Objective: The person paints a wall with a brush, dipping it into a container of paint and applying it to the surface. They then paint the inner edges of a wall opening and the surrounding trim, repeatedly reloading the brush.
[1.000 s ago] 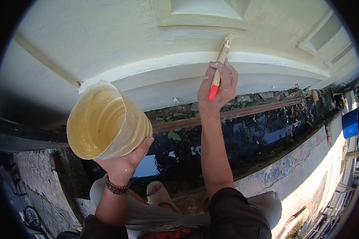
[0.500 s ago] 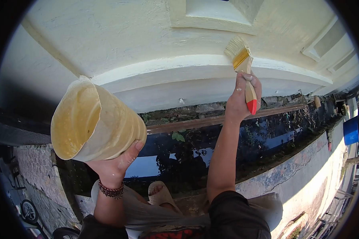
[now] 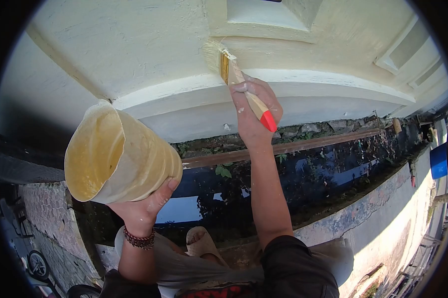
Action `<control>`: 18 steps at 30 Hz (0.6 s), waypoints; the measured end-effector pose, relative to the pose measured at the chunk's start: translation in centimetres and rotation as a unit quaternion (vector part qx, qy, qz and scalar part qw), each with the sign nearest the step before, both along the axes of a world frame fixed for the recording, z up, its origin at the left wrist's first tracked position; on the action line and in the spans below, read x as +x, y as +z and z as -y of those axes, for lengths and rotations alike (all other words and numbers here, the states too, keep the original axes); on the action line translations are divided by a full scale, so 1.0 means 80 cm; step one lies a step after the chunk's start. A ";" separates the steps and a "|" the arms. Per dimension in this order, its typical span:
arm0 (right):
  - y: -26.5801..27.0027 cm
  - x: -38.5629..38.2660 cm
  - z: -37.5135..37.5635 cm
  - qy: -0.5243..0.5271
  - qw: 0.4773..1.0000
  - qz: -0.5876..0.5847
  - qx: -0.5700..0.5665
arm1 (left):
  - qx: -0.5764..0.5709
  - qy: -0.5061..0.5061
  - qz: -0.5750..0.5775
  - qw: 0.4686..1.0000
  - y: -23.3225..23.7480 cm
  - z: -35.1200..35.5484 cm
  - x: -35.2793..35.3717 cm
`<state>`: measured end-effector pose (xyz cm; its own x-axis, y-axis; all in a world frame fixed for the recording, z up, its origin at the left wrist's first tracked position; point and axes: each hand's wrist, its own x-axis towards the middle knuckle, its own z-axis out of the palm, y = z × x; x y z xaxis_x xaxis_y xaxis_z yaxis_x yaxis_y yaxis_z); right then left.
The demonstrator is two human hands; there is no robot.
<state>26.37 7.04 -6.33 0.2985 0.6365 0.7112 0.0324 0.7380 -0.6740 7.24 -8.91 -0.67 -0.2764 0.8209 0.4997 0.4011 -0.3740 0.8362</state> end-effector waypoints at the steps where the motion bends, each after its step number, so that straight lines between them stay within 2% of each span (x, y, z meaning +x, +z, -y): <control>1: 0.004 0.025 -0.005 -0.031 0.998 -0.036 -0.047 | 0.017 0.020 0.009 1.000 0.002 -0.002 0.006; 2: 0.007 0.050 -0.009 -0.061 0.991 -0.071 -0.094 | 0.035 0.041 0.019 0.998 0.004 -0.004 0.009; 4: 0.001 0.082 -0.013 -0.133 0.982 -0.120 -0.067 | 0.030 0.046 0.024 0.998 0.003 -0.002 0.007; 5: 0.001 0.086 -0.013 -0.127 0.982 -0.120 -0.066 | 0.024 0.048 0.029 0.998 0.002 -0.002 0.005; 7: 0.001 0.090 -0.013 -0.305 0.950 -0.053 0.044 | 0.028 0.053 0.019 0.998 -0.001 -0.003 0.002; 8: -0.002 0.090 -0.017 -0.349 0.935 -0.032 0.051 | 0.031 0.052 0.010 0.998 -0.002 -0.003 0.000; 9: 0.001 0.081 -0.021 -0.346 0.936 -0.034 0.052 | 0.033 0.055 0.008 0.998 -0.002 -0.003 -0.003; 11: 0.008 0.049 -0.025 -0.357 0.925 0.127 0.037 | 0.029 0.004 -0.028 0.999 -0.002 -0.001 -0.011; 13: 0.008 0.002 -0.019 -0.300 0.942 0.140 0.056 | 0.034 0.003 -0.024 0.999 -0.004 -0.002 -0.013; 15: 0.017 -0.040 0.004 -0.190 0.969 0.143 0.075 | 0.038 0.000 -0.021 0.999 -0.003 -0.003 -0.012; 16: 0.015 -0.053 0.012 -0.193 0.968 0.141 0.072 | 0.022 0.010 -0.010 1.000 -0.001 -0.003 -0.011; 18: 0.014 -0.070 0.019 -0.038 0.990 0.099 0.098 | 0.005 0.019 -0.001 1.000 0.003 -0.004 -0.011</control>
<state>20.79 5.51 -5.21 0.1825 0.4620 0.8679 0.2099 0.8441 -0.4934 6.36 -8.62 -0.44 -0.3058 0.8048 0.5087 0.4164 -0.3674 0.8316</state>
